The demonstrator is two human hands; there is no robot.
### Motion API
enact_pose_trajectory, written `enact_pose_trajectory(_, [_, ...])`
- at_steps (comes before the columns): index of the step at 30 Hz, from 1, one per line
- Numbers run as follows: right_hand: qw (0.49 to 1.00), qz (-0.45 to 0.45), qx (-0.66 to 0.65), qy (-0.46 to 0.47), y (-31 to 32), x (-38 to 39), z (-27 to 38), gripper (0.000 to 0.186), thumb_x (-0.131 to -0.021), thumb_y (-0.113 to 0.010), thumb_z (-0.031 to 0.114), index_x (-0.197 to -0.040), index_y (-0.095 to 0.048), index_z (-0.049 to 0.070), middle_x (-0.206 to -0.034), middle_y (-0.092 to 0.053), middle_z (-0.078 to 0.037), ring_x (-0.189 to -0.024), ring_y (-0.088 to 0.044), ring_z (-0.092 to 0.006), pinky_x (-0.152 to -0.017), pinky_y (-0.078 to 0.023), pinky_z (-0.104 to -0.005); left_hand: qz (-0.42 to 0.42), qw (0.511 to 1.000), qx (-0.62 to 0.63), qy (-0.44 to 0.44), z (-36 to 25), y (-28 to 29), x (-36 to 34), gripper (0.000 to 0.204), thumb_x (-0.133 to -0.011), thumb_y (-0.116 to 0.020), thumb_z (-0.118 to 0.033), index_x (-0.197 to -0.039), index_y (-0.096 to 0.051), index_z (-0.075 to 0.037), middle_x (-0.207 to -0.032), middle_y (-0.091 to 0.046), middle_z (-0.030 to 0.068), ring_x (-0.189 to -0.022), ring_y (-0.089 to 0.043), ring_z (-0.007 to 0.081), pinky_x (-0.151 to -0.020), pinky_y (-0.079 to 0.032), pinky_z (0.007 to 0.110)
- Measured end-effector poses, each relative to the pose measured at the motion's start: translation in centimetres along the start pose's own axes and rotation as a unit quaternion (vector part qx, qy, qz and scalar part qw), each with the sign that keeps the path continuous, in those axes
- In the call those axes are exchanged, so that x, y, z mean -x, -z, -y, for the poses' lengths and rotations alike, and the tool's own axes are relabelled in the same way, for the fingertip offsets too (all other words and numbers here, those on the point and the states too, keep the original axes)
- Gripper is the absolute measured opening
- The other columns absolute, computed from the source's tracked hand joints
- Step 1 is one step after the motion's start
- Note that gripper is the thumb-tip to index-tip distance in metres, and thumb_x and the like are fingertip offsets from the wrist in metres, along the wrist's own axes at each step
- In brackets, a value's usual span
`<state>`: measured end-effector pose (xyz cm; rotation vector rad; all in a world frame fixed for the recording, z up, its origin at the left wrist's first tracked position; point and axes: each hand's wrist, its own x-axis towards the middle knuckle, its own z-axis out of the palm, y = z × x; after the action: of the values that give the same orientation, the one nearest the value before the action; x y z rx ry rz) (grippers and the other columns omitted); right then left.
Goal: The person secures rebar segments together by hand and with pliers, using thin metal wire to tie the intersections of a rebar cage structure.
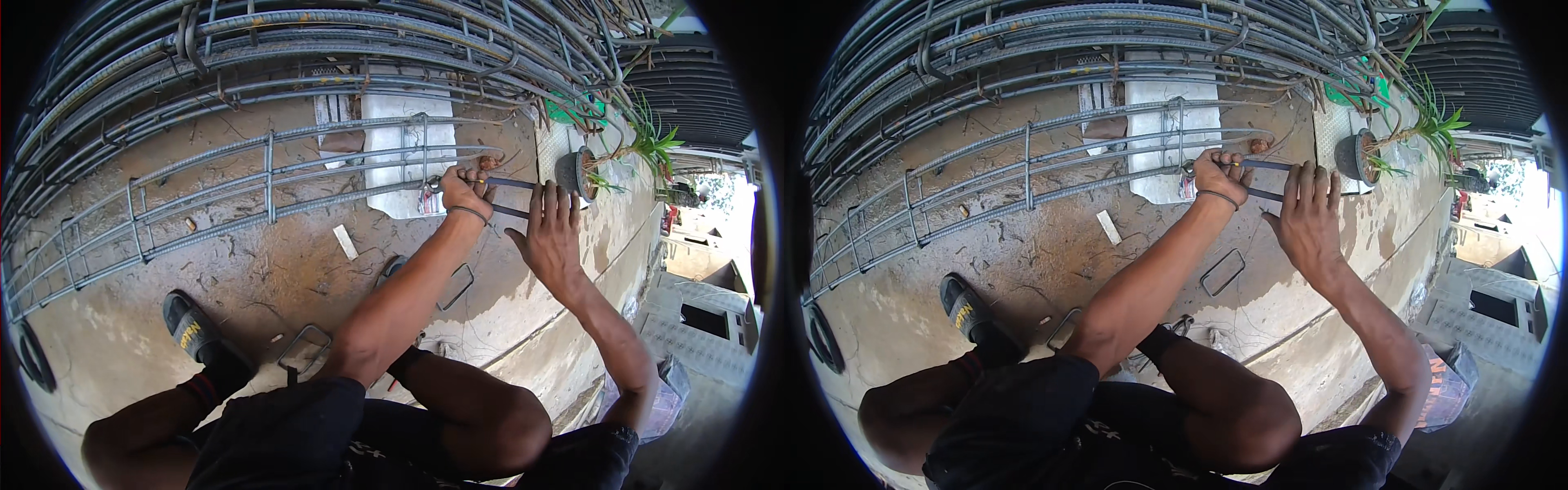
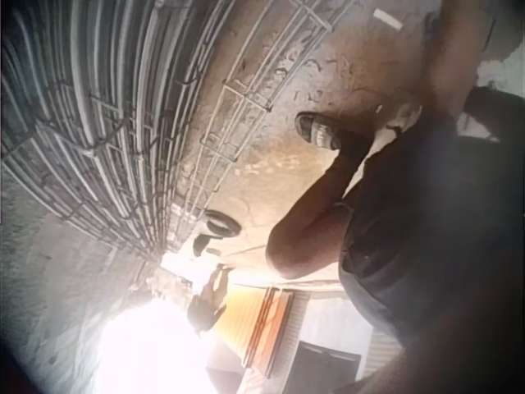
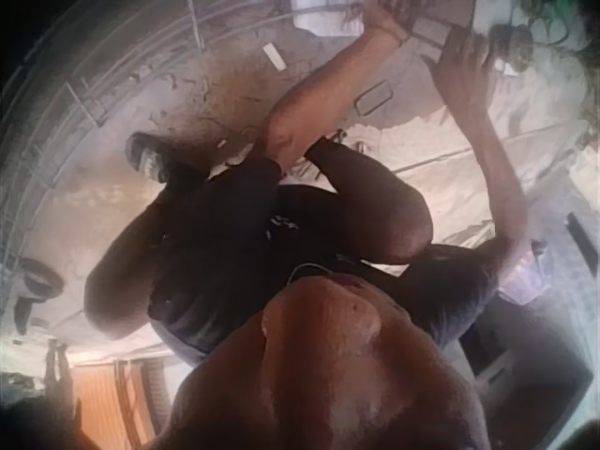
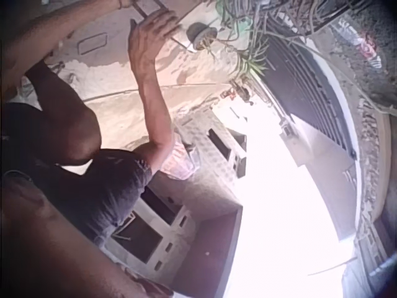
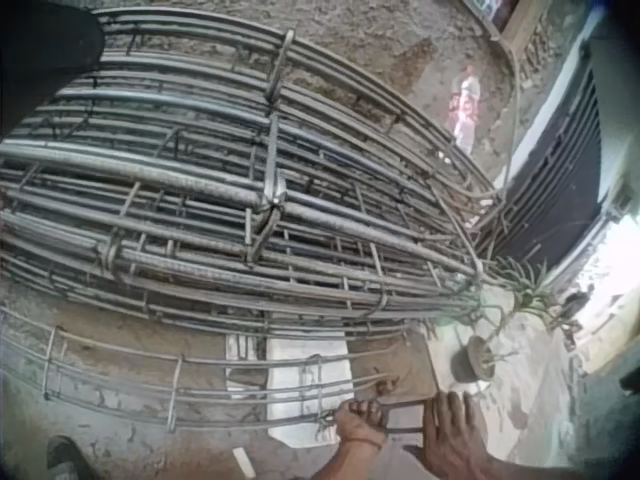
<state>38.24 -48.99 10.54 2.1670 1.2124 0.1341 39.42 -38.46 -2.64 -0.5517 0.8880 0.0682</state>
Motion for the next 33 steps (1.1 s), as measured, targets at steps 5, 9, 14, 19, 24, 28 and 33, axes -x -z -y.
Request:
enact_pose_trajectory(5, [0.978,-0.062,0.138,0.145,-1.6,-2.0,0.9,0.064,-0.08,-0.059,0.018,-0.136,-0.035,-0.002,-0.138,-0.036,-0.024,-0.132,-0.031,-0.0368,-0.109,-0.019,-0.0556,0.005,1.0,-0.013,0.023,-0.3,0.4,-0.8,0.021,-0.083,-0.04,-0.019,-0.062,-0.038,-0.019,-0.058,-0.045,-0.0043,-0.061,-0.05,0.0146,-0.07,-0.04,0.038])
enact_pose_trajectory(9, [0.996,0.077,-0.017,0.045,-3.3,-4.1,-0.3,0.059,-0.082,-0.051,0.014,-0.138,-0.035,0.0,-0.138,-0.039,-0.022,-0.134,-0.03,-0.036,-0.111,-0.014,-0.0565,-0.044,0.999,-0.006,0.001,1.1,-0.6,-0.9,0.022,-0.083,-0.041,-0.018,-0.062,-0.037,-0.019,-0.056,-0.045,-0.0038,-0.057,-0.049,0.0159,-0.065,-0.038,0.035])
enact_pose_trajectory(14, [0.981,0.174,-0.061,0.064,-4.2,-7.0,-1.3,0.043,-0.078,-0.055,0.012,-0.119,-0.048,-0.002,-0.103,-0.06,-0.022,-0.098,-0.06,-0.0372,-0.088,-0.046,-0.0467,0.002,0.999,0.016,-0.028,0.8,0.2,-2.2,0.02,-0.083,-0.047,-0.022,-0.065,-0.04,-0.018,-0.059,-0.05,-0.0014,-0.062,-0.055,0.0167,-0.065,-0.039,0.034])
enact_pose_trajectory(19, [0.903,0.339,-0.25,0.083,-4.5,-9.0,-3.1,0.026,-0.082,-0.065,0.023,-0.083,-0.062,-0.003,-0.069,-0.061,-0.013,-0.071,-0.064,-0.0247,-0.064,-0.053,-0.0372,0.123,0.988,-0.039,-0.08,0.9,2.9,-1.2,0.024,-0.081,-0.062,-0.031,-0.086,-0.051,-0.01,-0.081,-0.063,0.0073,-0.081,-0.063,0.0225,-0.078,-0.044,0.037])
enact_pose_trajectory(24, [0.578,0.623,-0.523,-0.06,-5.7,-8.5,-4.2,0.036,-0.085,-0.066,0.034,-0.085,-0.06,-0.002,-0.064,-0.055,-0.005,-0.054,-0.057,-0.0166,-0.049,-0.05,-0.0314,0.249,0.968,0.009,-0.022,0.9,4.6,-0.9,0.026,-0.081,-0.067,-0.03,-0.085,-0.053,-0.008,-0.092,-0.063,0.0094,-0.092,-0.061,0.0242,-0.092,-0.043,0.044])
enact_pose_trajectory(28, [0.62,0.612,-0.489,-0.042,-3.4,-8.7,-3.9,0.04,-0.078,-0.073,0.033,-0.092,-0.059,-0.002,-0.072,-0.06,-0.007,-0.059,-0.06,-0.0199,-0.054,-0.052,-0.0357,0.237,0.969,0.058,0.034,0.7,4.4,-2.4,0.029,-0.079,-0.064,-0.017,-0.059,-0.042,-0.016,-0.057,-0.045,-0.0019,-0.061,-0.051,0.0166,-0.088,-0.045,0.038])
enact_pose_trajectory(33, [0.991,0.011,0.075,0.114,-0.3,-5.5,0.2,0.057,-0.076,-0.063,0.017,-0.125,-0.042,-0.003,-0.105,-0.056,-0.019,-0.099,-0.056,-0.0323,-0.087,-0.046,-0.0467,0.07,0.99,0.125,0.012,-1.0,0.7,-0.9,0.033,-0.076,-0.056,-0.011,-0.051,-0.036,-0.018,-0.05,-0.041,-0.0058,-0.056,-0.05,0.0138,-0.073,-0.05,0.034])
